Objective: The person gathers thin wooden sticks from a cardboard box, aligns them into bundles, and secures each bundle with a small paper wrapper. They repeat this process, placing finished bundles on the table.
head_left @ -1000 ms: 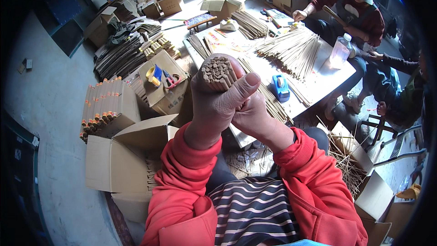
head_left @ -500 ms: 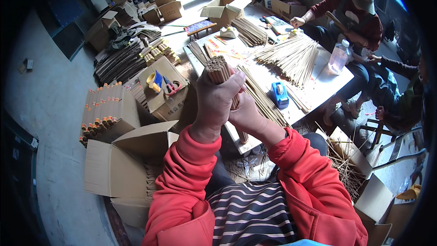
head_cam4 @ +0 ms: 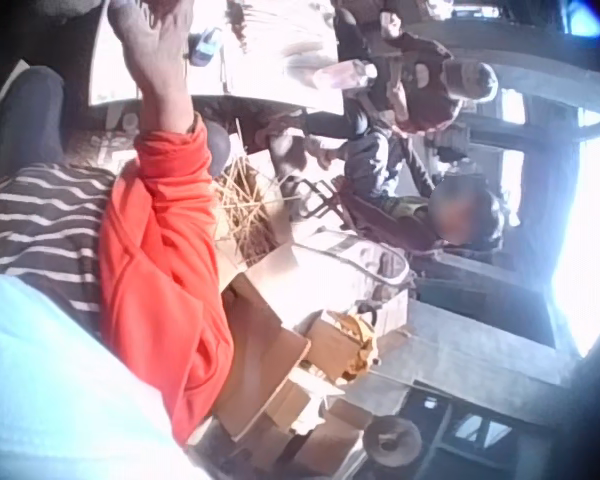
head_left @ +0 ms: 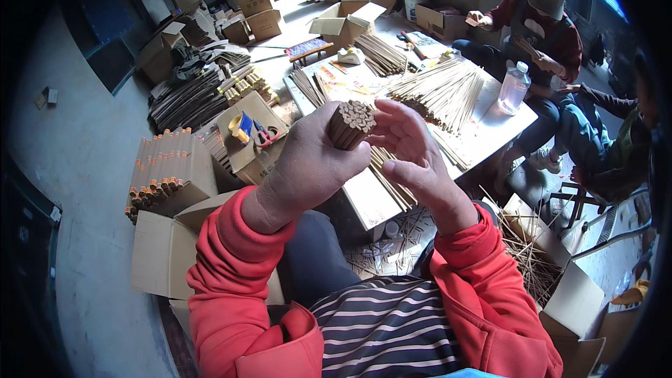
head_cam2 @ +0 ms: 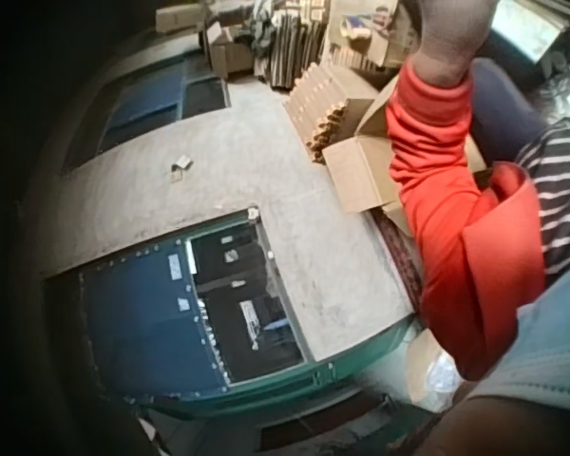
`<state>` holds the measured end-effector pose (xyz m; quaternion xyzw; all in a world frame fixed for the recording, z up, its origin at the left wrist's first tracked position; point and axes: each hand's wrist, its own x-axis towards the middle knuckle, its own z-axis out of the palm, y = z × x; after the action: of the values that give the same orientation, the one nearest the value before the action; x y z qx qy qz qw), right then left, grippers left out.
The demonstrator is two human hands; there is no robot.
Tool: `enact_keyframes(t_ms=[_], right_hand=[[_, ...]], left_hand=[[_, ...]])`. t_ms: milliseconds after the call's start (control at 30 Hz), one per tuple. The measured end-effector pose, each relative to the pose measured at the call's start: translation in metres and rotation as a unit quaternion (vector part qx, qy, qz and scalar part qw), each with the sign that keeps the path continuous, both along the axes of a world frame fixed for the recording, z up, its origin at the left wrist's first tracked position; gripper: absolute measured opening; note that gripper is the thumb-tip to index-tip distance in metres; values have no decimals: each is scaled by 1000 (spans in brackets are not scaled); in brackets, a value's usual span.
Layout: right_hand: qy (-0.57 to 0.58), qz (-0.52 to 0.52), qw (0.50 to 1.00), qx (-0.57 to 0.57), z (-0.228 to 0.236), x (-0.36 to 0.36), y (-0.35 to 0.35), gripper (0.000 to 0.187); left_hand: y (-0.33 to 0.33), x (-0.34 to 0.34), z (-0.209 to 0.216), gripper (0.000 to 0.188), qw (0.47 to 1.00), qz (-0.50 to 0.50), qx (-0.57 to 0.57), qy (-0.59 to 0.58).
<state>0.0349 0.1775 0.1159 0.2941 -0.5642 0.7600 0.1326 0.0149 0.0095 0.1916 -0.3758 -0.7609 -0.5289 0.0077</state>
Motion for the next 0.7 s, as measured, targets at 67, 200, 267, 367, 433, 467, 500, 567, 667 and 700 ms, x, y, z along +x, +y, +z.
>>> enact_keyframes(t_ms=[67,200,267,367,433,467,500,567,667,700], right_hand=[[-19,-111,992,51,3,11,0,72],[90,-305,876,363,-15,27,-14,51],[129,-341,858,362,-40,24,-16,28],[152,-317,869,348,-68,25,-12,16],[124,-291,887,337,-80,29,-11,14],[122,-284,893,326,-87,29,-10,13],[109,-279,901,313,-92,27,-8,15],[75,-271,910,305,-98,28,-4,16],[54,-263,921,284,-102,25,0,17],[56,-258,925,274,-104,23,1,16]], left_hand=[[1,4,-18,26,983,-27,-39,-178],[0,14,-66,14,919,-103,-47,-377],[8,19,-75,13,893,-80,-73,-437],[8,20,-105,8,840,-103,-92,-525],[8,23,-115,6,807,-125,-92,-570],[9,25,-120,5,793,-135,-85,-588],[10,24,-122,5,786,-143,-89,-595],[7,20,-135,14,769,-163,-73,-613],[1,16,-146,30,762,-196,-17,-617],[0,15,-153,33,743,-203,29,-637]])
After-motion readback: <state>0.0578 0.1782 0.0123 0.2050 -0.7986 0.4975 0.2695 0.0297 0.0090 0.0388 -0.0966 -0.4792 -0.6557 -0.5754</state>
